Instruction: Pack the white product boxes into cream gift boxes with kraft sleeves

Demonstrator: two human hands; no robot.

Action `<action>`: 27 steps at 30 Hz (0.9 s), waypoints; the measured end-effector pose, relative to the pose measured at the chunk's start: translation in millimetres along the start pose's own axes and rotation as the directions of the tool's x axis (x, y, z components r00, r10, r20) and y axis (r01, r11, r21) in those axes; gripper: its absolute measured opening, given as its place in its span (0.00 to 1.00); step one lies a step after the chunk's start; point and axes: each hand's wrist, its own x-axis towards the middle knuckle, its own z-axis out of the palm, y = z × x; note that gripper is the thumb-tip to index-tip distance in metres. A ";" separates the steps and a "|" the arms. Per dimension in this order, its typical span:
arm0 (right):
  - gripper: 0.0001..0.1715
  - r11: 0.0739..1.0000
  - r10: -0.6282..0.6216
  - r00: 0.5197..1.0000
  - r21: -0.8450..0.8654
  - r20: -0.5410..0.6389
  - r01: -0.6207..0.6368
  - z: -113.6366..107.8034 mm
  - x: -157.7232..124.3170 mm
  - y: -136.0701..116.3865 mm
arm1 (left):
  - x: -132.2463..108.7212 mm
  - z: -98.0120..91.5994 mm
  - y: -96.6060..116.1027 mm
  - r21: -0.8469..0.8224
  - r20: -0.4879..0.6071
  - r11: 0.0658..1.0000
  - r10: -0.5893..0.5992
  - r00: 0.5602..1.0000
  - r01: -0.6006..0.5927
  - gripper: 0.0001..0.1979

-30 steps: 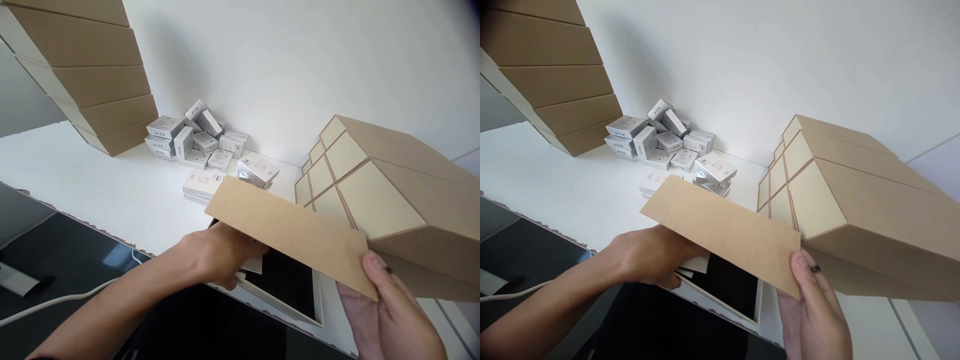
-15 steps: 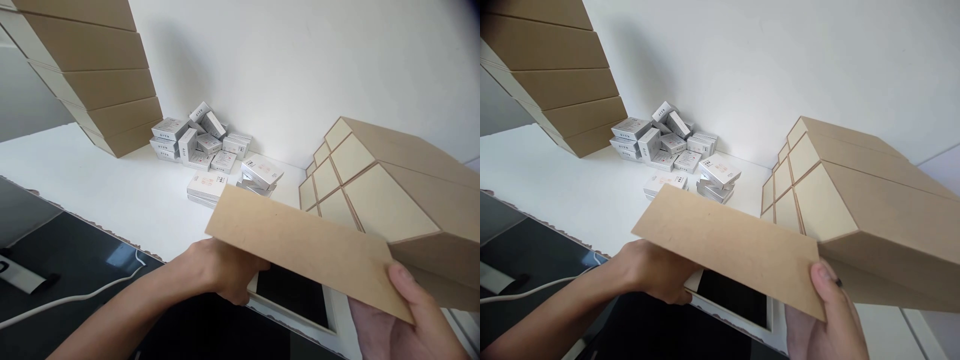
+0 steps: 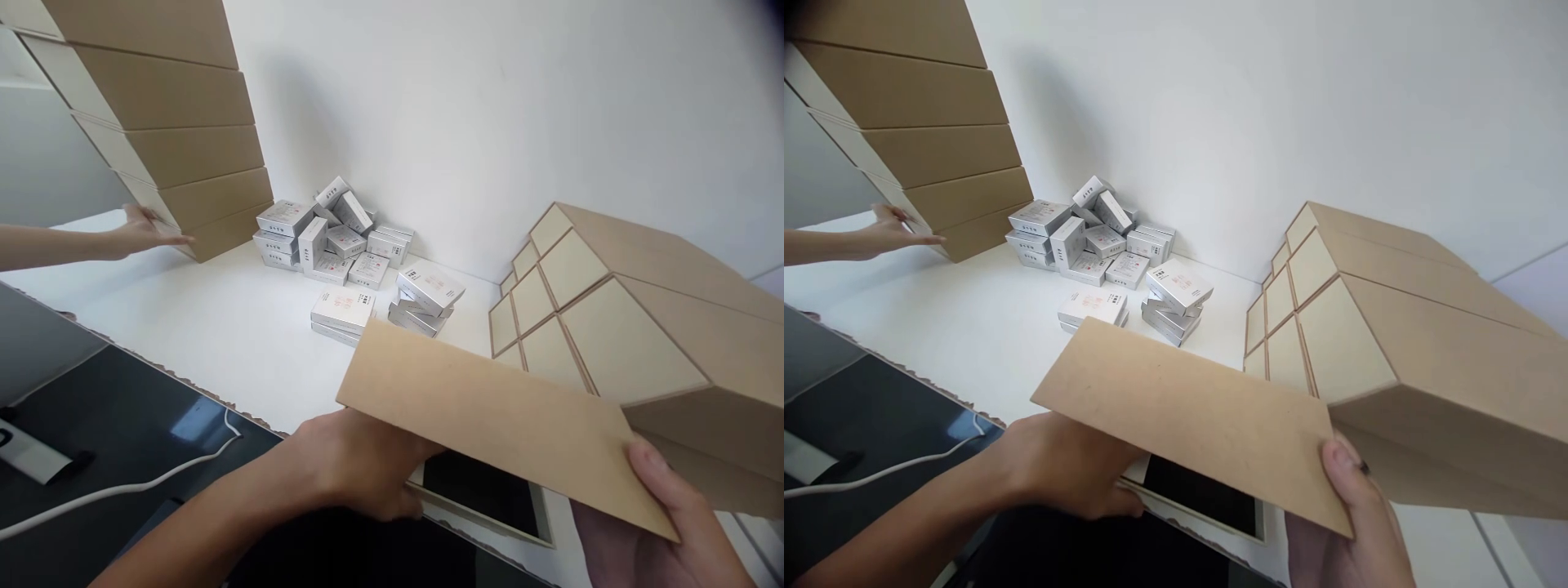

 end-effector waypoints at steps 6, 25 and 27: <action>0.09 0.999 -0.030 0.997 -0.013 0.075 0.031 -3.3 4.3 1.8 | -49.1 -11.2 -13.5 -0.369 -0.098 0.890 0.252 0.963 -0.270 0.26; 0.15 1.000 -0.003 0.999 -0.014 0.040 0.004 -5.0 0.0 1.2 | -1.5 -60.6 -131.3 0.056 -0.527 0.889 -0.360 0.770 0.454 0.28; 0.16 1.000 0.004 0.999 -0.018 0.041 -0.003 -4.5 -0.3 0.8 | 0.2 -67.4 -134.1 0.028 -0.515 0.893 -0.373 0.772 0.450 0.26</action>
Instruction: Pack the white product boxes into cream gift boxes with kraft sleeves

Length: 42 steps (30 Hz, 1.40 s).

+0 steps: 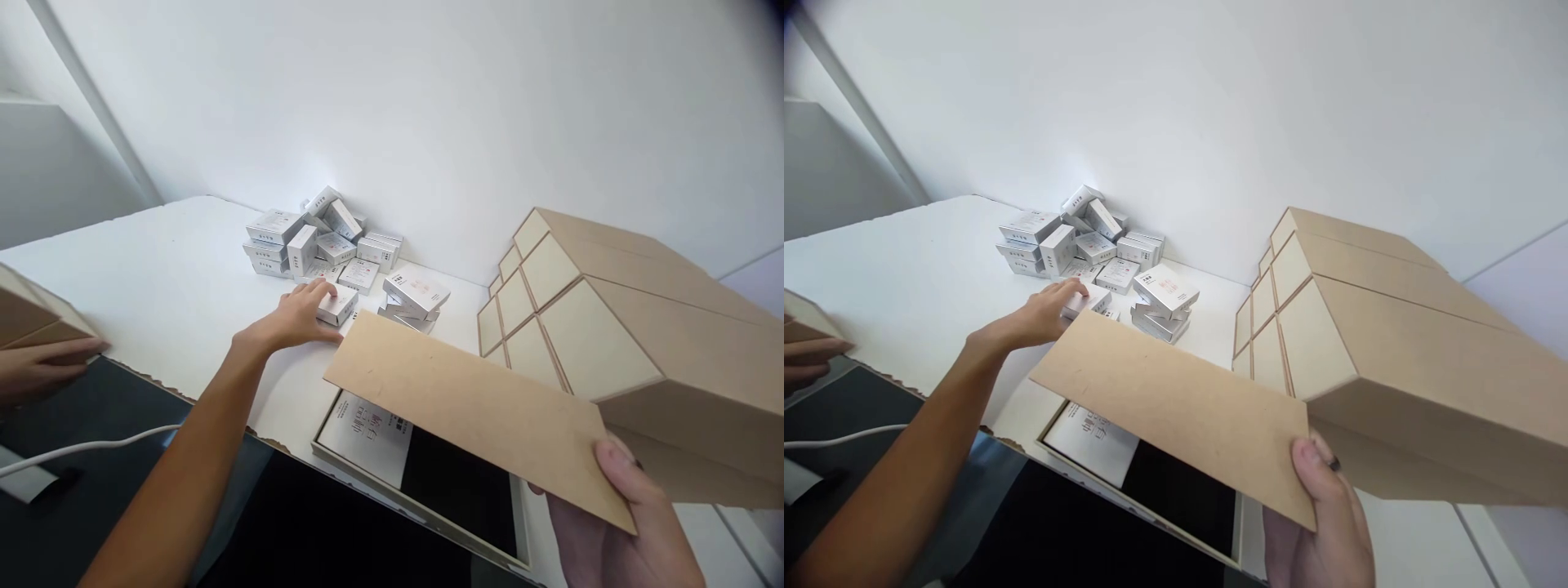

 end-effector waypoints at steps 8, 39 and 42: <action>0.15 1.000 0.022 1.000 0.010 0.021 -0.023 -2.8 4.7 1.7 | -0.5 3.1 3.3 -0.010 -0.041 0.993 -0.120 0.992 0.119 0.21; 0.18 0.998 0.013 1.000 -0.059 0.019 -0.012 -12.0 1.5 15.0 | -8.2 9.8 25.2 -0.104 -0.553 0.951 -0.298 0.778 0.290 0.14; 0.18 0.997 0.013 1.000 -0.071 0.016 -0.012 -11.8 3.1 17.2 | -34.4 0.0 28.2 -0.100 -0.724 0.963 -0.243 0.646 0.251 0.12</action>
